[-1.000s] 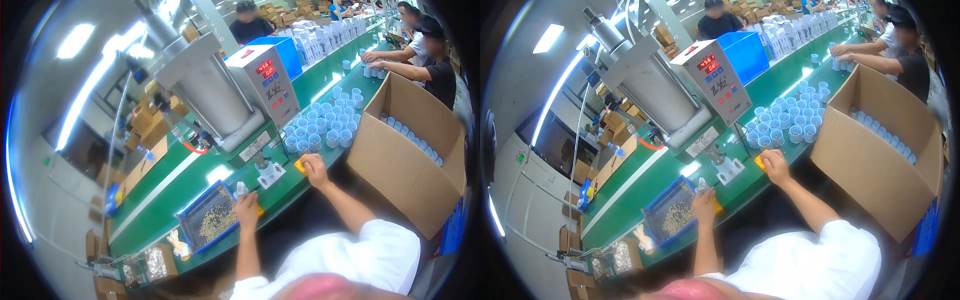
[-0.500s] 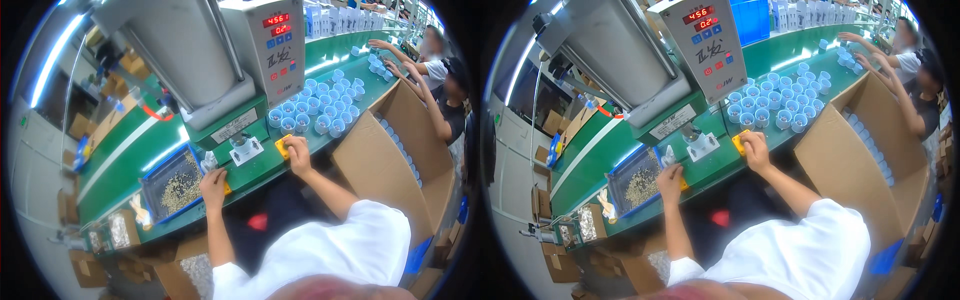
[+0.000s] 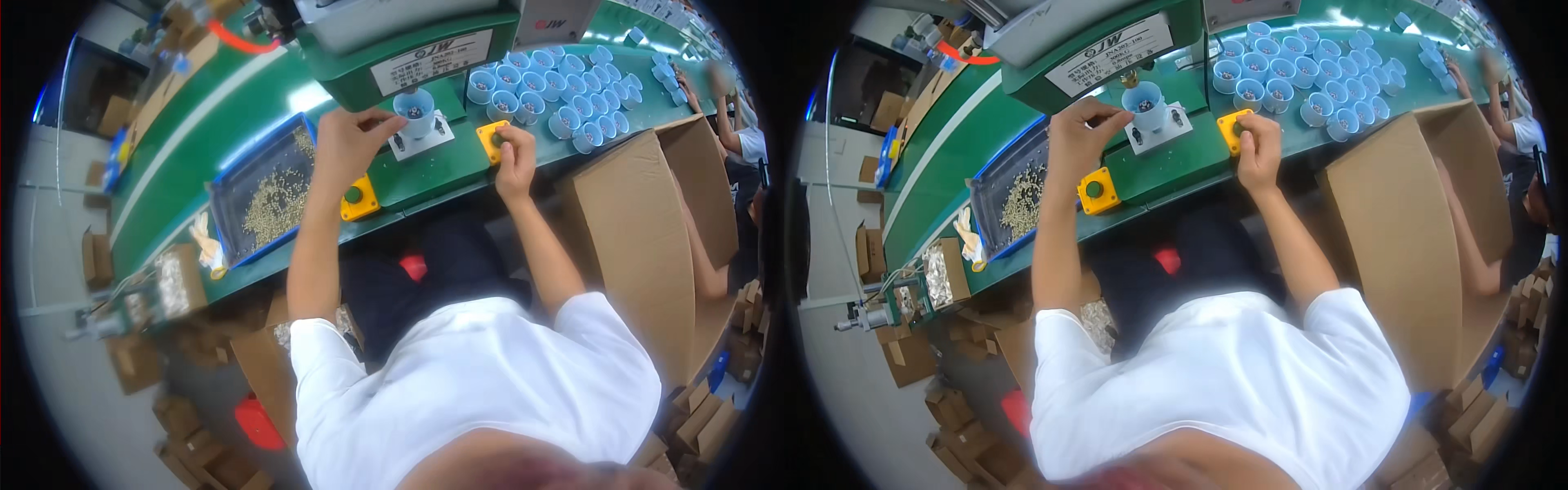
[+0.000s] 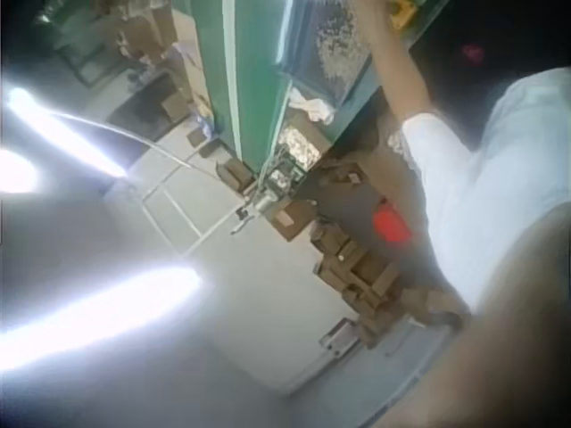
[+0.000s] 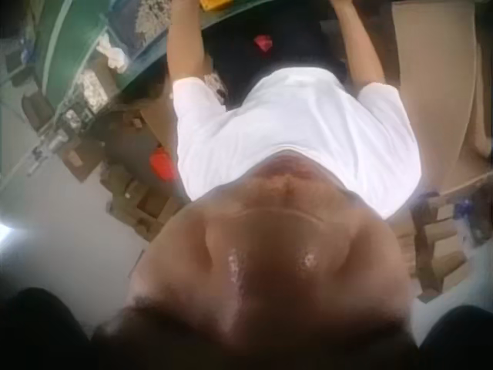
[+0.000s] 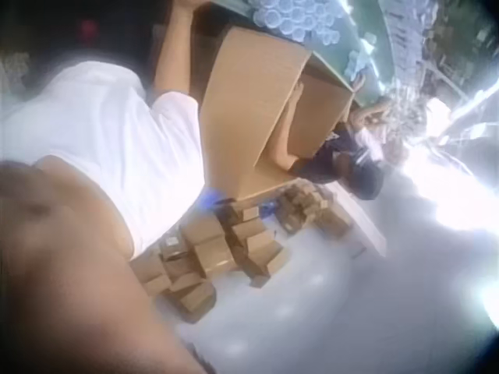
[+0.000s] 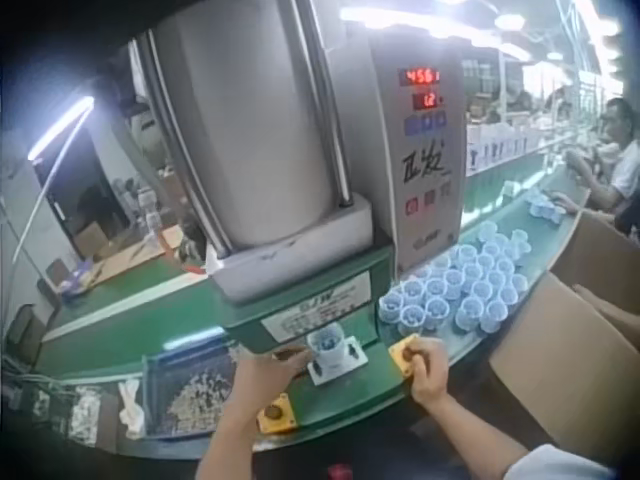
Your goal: Placing small electronic components into an assembly fixture and operating the machine buttons.
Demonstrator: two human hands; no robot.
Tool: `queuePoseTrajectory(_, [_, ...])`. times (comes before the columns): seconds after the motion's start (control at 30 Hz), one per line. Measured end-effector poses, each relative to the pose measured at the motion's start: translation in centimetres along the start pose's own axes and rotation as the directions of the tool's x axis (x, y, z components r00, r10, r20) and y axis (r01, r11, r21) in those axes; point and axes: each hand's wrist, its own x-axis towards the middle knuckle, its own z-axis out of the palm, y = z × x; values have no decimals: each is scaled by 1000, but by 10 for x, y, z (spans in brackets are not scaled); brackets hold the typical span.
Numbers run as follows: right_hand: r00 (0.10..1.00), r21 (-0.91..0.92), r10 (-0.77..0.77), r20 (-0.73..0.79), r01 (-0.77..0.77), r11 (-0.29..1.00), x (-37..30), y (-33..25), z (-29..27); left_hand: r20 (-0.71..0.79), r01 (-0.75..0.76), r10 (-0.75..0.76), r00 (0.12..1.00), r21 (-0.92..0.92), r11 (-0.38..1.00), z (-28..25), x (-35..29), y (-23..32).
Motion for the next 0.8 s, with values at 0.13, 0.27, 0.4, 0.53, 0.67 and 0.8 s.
queuePoseTrajectory(0.13, [998,-72,-67,21,68,995,1,0,-2,46,79,-74,996,-124,989,-4,12,9])
queuePoseTrajectory(0.27, [996,-118,-91,13,92,989,0,-4,-3,83,-37,42,996,-59,998,4,24,12])
queuePoseTrajectory(0.4, [993,-140,-115,35,119,983,2,-6,-3,223,-45,32,974,51,998,14,39,10])
queuePoseTrajectory(0.53, [992,-178,-108,60,117,977,2,-11,-6,291,-101,58,955,135,986,15,43,5])
queuePoseTrajectory(0.67, [991,-173,-118,66,128,977,3,-10,-6,257,-141,100,961,146,979,16,44,2])
queuePoseTrajectory(0.8, [989,-150,-137,59,145,978,3,-8,-3,204,-259,233,951,111,959,21,53,-19])
